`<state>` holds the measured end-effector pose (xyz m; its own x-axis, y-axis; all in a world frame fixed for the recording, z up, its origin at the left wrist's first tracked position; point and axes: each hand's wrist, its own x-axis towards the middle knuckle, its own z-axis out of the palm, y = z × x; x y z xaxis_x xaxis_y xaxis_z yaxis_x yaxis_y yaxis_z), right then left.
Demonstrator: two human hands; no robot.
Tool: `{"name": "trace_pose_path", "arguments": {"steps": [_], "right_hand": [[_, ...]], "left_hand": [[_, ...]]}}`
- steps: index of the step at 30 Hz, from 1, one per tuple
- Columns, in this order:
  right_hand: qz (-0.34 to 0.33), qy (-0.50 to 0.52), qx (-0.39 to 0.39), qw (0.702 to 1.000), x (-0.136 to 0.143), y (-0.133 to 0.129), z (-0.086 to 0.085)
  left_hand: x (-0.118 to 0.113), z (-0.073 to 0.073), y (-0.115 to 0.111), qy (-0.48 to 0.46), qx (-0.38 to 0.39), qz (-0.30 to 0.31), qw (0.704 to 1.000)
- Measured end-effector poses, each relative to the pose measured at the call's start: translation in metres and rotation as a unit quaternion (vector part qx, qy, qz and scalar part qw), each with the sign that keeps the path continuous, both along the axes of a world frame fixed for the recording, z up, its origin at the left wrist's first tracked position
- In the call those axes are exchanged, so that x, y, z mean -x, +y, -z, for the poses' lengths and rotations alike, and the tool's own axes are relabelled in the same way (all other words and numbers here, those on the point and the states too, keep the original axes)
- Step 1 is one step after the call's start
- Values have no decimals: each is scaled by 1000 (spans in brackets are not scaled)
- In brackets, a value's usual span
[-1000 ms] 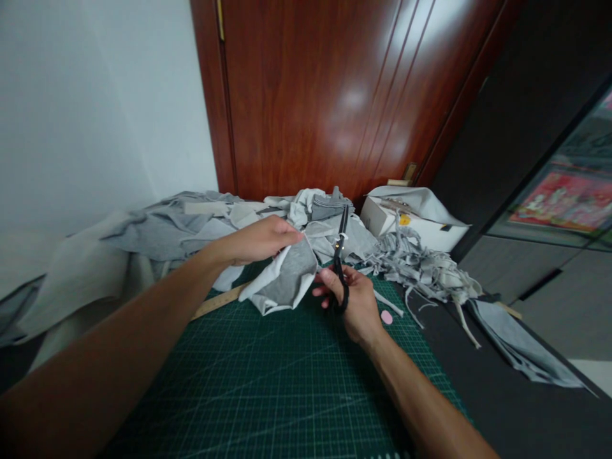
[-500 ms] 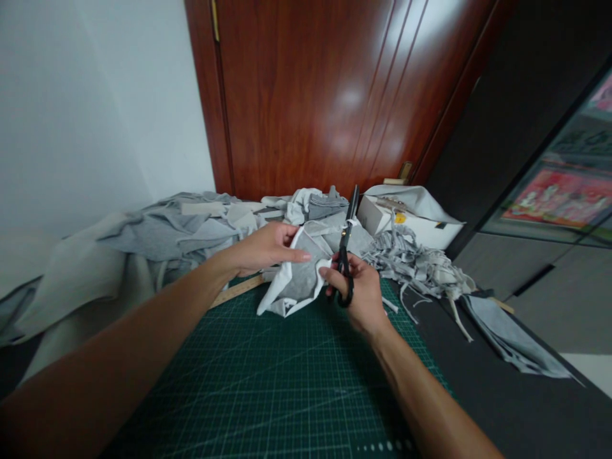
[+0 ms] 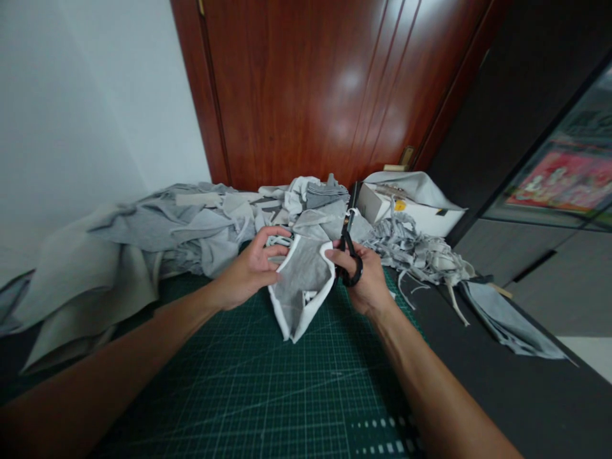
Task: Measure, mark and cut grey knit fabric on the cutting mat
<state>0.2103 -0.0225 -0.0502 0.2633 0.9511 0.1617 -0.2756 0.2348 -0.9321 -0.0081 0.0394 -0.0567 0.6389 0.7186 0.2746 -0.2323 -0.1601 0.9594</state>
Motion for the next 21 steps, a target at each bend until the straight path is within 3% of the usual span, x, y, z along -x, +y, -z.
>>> {"name": "trace_pose_path", "arguments": {"steps": [5,9,12,15,21], "right_hand": [[4,7,16,1000,-3,1,-1],[6,10,25,1000,-4,2,-1],[7,10,30,999,-5,2,0],[13,10,32,999,-6,3,1],[13,5,32,999,-6,4,2]], "left_hand": [[3,0,-1,102,-85,35,990],[3,2,-4,89,3,118,989],[1,3,-7,81,41,145,985],[-2,5,-10,99,33,126,987],[-10,12,-13,103,-25,11,994]]}}
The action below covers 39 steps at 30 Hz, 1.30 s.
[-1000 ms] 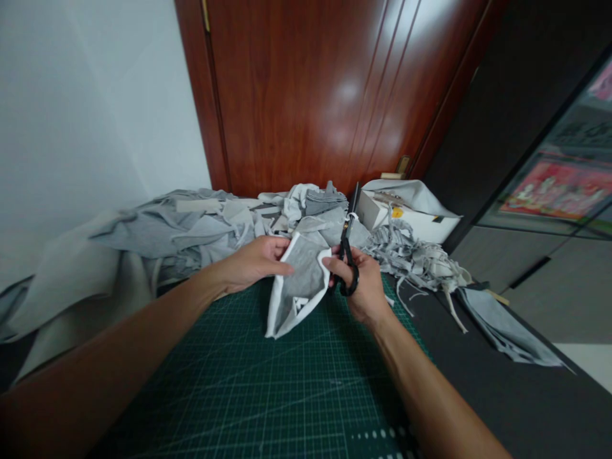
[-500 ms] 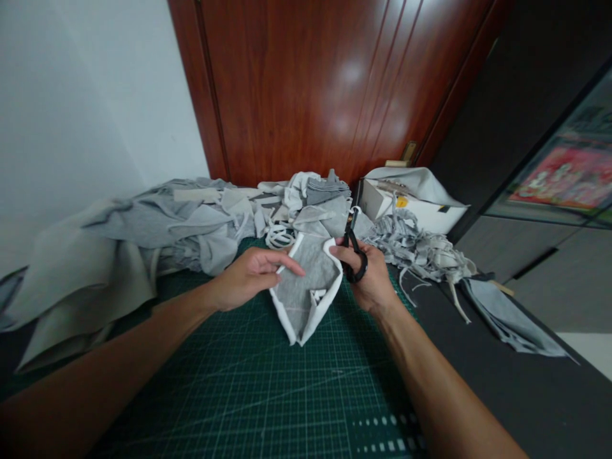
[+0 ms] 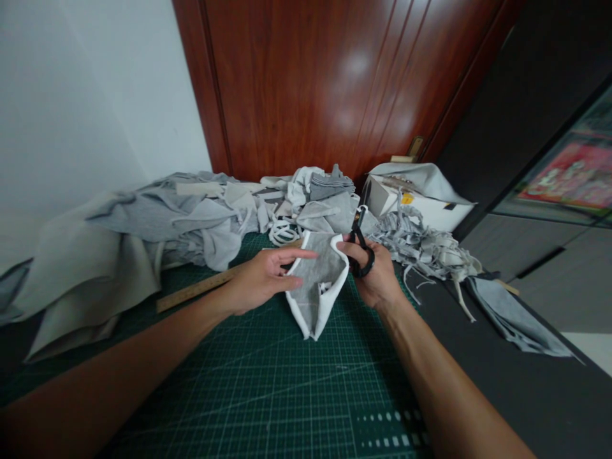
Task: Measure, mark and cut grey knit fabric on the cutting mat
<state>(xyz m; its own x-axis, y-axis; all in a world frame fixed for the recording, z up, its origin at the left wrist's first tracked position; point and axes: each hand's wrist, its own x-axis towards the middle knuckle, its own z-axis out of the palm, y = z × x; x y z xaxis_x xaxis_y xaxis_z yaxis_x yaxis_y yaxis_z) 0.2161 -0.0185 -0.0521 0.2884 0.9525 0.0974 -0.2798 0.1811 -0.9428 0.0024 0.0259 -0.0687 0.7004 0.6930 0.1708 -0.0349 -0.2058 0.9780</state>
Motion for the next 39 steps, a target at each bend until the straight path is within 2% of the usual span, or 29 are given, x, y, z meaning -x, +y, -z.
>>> {"name": "trace_pose_path", "arguments": {"steps": [4,7,10,12,15,19,23,26,29,31,32,35,37,39], "right_hand": [[-18,-12,7,1000,0,-2,-2],[-44,-27,21,998,0,-6,-7],[-81,-58,34,994,0,-11,-14],[-123,-98,35,987,0,-15,-17],[-192,-167,31,967,-1,-17,-19],[-231,-260,19,937,-2,-17,-19],[-260,-318,-2,912,3,-15,-24],[-276,-349,-35,895,11,-14,-28],[-283,-392,-69,872,17,-12,-29],[-237,-417,-93,873,16,-10,-31],[-189,-426,-103,879,14,-8,-32],[22,-436,-120,891,2,-5,-38],[168,-421,-123,883,-6,-7,-40],[249,-373,-123,885,-9,-10,-39]], "left_hand": [[-3,5,0,-71,53,-11,996],[-5,3,-1,-85,77,-74,991],[-6,-7,-3,-84,43,-111,989],[-4,-17,-2,-68,3,-107,992],[2,-28,-2,-9,-15,-50,999],[9,-31,-4,85,44,66,993],[8,-21,-10,151,106,150,971],[7,-10,-13,172,170,238,941],[4,0,-16,159,203,268,928],[-1,3,-17,117,217,241,939],[-4,4,-18,85,224,214,947],[-13,-1,-19,-26,249,90,964],[-18,-5,-18,-96,277,-4,956],[-20,-7,-17,-143,296,-74,942]]}}
